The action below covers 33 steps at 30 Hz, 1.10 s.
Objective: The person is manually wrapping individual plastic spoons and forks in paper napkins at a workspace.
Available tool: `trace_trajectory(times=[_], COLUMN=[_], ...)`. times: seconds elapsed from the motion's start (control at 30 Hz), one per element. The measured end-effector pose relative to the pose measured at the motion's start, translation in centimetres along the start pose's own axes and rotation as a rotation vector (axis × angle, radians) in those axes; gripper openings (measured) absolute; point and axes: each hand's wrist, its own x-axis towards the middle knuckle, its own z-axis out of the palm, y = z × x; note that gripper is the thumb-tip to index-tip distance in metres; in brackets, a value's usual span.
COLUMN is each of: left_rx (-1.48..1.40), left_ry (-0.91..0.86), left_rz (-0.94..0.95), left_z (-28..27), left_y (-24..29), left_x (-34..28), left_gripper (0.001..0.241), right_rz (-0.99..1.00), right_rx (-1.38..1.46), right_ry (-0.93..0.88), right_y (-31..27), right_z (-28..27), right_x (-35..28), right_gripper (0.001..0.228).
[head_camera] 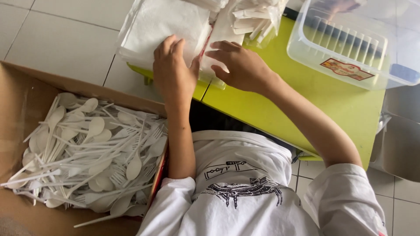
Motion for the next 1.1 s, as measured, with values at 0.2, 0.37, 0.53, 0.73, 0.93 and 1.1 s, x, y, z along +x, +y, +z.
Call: trace_trajectory(times=[0.2,0.37,0.53,0.73,0.93,1.1], left_rx=[-0.164,-0.286,-0.324,-0.289,-0.406,-0.43], left_ry=[0.042,0.03,0.044,0.222,0.184,0.015], left_rz=[-0.096,-0.176,-0.177,-0.011,0.516,0.762], left_z=[-0.1,-0.7,-1.1,-0.5,-2.6,0.6], left_y=[-0.3,0.1,0.2,0.4,4.5,6.9], left_x=[0.1,0.2,0.3,0.5,-2.1,-6.6], left_gripper=[0.028,0.023,0.023,0.015,0.021,0.037], right_rz=[-0.109,0.025,0.033,-0.1,-0.215,-0.247], right_rx=[0.489,0.626,0.681,0.53,0.04,-0.413], right_ry=[-0.025,0.031,0.062,0.277,0.467,0.378], right_y=[0.1,0.5,0.8,1.2,1.5,1.5], right_z=[-1.3,-1.0,-1.1,-1.2,-4.4,-6.5], right_x=[1.5,1.7,2.0,2.0,-3.1,-14.8], right_gripper=[0.027,0.022,0.021,0.036,0.033,0.014])
